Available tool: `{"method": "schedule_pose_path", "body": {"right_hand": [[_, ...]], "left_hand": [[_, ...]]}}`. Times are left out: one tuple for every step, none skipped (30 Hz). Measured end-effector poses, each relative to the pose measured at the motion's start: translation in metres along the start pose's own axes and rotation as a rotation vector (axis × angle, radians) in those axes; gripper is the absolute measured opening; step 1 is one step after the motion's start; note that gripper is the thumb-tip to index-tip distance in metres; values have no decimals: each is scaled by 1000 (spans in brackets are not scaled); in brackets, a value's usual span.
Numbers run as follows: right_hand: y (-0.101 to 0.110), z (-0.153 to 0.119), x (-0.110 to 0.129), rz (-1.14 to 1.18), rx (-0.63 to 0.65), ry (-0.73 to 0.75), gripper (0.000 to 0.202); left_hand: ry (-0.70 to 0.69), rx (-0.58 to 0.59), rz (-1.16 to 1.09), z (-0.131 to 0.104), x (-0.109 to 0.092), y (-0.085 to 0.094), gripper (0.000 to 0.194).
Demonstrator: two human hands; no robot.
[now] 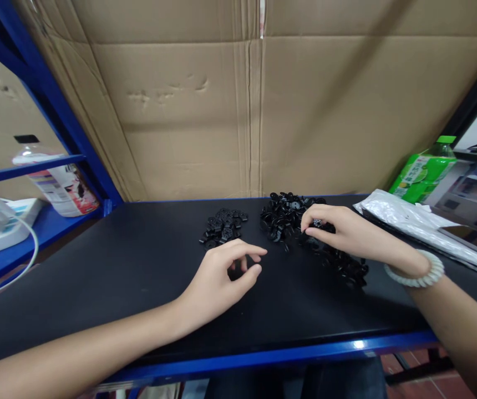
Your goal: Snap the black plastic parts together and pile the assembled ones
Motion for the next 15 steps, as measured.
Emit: {"method": "schedule_pose_path", "body": {"right_hand": [[0,-1,8,56,-35,8,12],[-2,-3,17,117,-54,25,13],[-5,-4,26,182,-61,52,14],[-10,-5,35,244,-51,86,17],[-17,-7,42,303,-34,120,21],[-24,-8,49,363,-19,138,24],[-31,-8,53,423,-3,140,24],[-37,-9,57,488,9,124,21],[-43,-9,59,558,14,95,16],[-47,-9,60,627,11,59,9],[-51,-9,60,686,-6,19,5],[-53,-9,60,733,-28,-20,6],[-55,-9,59,769,-54,-53,10],[-56,-9,59,800,-76,-81,15],[-56,-9,58,833,-84,-108,19]], "left_hand": [[79,9,-81,0,1,-1,23],[168,26,-182,0,2,-3,25],[256,49,-291,-1,2,-5,29],[329,76,-394,-1,3,-7,32],[380,101,-478,-2,3,-9,33],[414,122,-540,-2,4,-10,34],[432,135,-587,-3,4,-11,34],[441,142,-628,-3,4,-11,33],[451,143,-665,-3,5,-11,32],[464,135,-698,-3,6,-11,32],[479,120,-723,-4,7,-11,32],[493,99,-737,-4,8,-11,30],[501,76,-738,-4,8,-10,27],[503,52,-730,-4,9,-10,24],[501,29,-718,-4,8,-9,21]]}}
Point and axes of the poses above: each hand's wrist, its own z-axis towards the middle knuckle, its own y-axis out of the back of the hand, x = y × z, the point moved 2 cm from there along z, towards the middle knuckle, and after that the axes turned 3 degrees about -y, right-handed, at the moved point
